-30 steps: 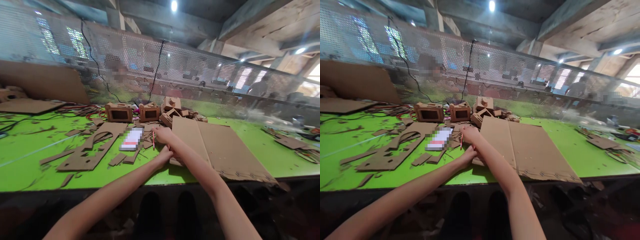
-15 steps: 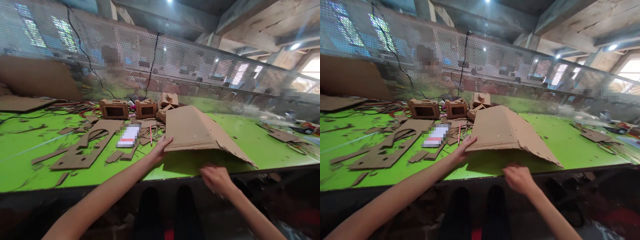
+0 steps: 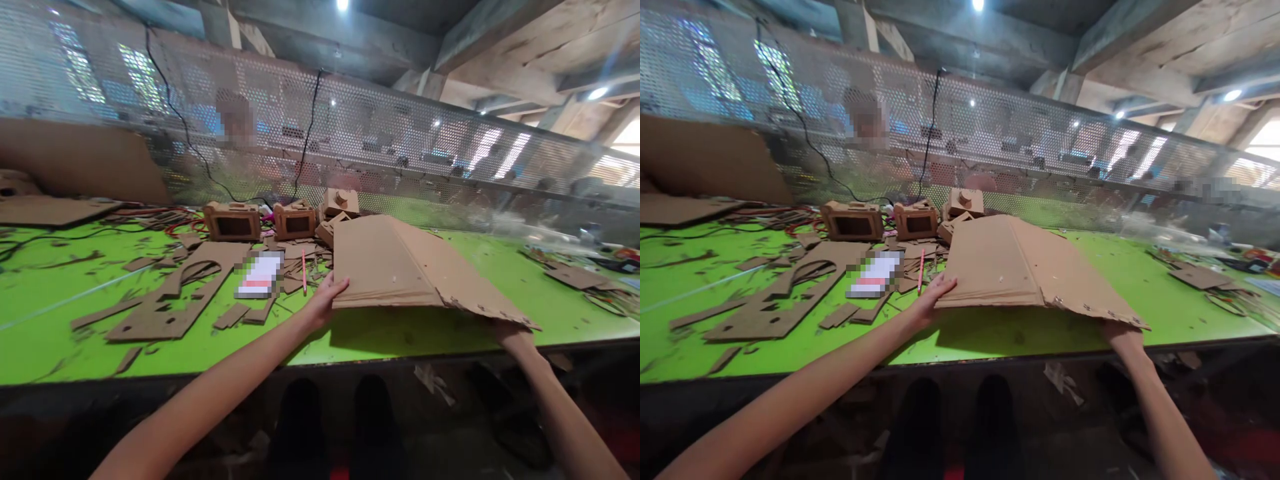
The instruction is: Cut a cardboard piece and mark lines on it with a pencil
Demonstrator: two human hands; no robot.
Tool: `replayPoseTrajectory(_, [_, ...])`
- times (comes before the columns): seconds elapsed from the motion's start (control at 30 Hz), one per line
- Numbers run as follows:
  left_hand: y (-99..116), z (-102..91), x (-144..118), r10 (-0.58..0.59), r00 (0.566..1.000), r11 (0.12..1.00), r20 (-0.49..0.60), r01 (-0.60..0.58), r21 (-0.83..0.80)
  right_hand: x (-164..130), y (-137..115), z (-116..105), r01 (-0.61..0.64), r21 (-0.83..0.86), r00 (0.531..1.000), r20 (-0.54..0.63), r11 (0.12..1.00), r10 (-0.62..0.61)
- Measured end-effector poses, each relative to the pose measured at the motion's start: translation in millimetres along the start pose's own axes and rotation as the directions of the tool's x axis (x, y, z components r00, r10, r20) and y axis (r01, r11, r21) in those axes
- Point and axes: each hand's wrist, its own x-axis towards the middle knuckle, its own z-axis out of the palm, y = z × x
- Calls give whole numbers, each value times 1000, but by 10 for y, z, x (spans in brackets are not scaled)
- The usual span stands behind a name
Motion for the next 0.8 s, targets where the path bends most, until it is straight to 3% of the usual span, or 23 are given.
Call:
replayPoseTrajectory(0.13, [-27, -18, 22, 4, 999, 1000, 32, -4, 11, -147, 207, -249, -209, -56, 978, -28, 976, 208])
replayPoseTrajectory(0.27, [-28, -12, 21, -8, 998, 1000, 57, 7, 15, -209, 618, -428, -444, -28, 896, -38, 895, 443])
replayPoseTrajectory(0.37, [-27, -9, 20, -7, 998, 1000, 66, 7, 4, -198, 970, -452, -565, 121, 822, -11, 816, 570])
replayPoseTrajectory(0.4, [-29, -10, 21, 2, 998, 1000, 63, -2, 2, -195, 1058, -446, -627, 191, 773, 33, 756, 633])
replayPoseTrajectory(0.47, [-37, -11, 26, 18, 998, 1000, 60, -18, 5, -199, 1144, -431, -727, 415, 643, 135, 547, 753])
replayPoseTrajectory(0.5, [-42, -11, 30, 25, 998, 1000, 61, -25, 9, -202, 1132, -429, -705, 577, 596, 167, 412, 786])
replayPoseTrajectory(0.53, [-49, -9, 34, 29, 998, 999, 62, -30, 14, -202, 1080, -436, -607, 743, 584, 177, 281, 792])
replayPoseTrajectory(0.6, [-66, 0, 43, 31, 997, 999, 69, -32, 22, -178, 865, -483, -392, 918, 592, 199, 63, 781])
replayPoseTrajectory(0.7, [-95, 13, 43, 61, 996, 993, 65, -67, 94, -54, 346, -627, -278, 942, 661, 331, -190, 674])
replayPoseTrajectory(0.8, [-120, 20, -1, 92, 995, 959, 37, -98, 266, 160, -262, -770, -281, 927, 769, 372, -247, 520])
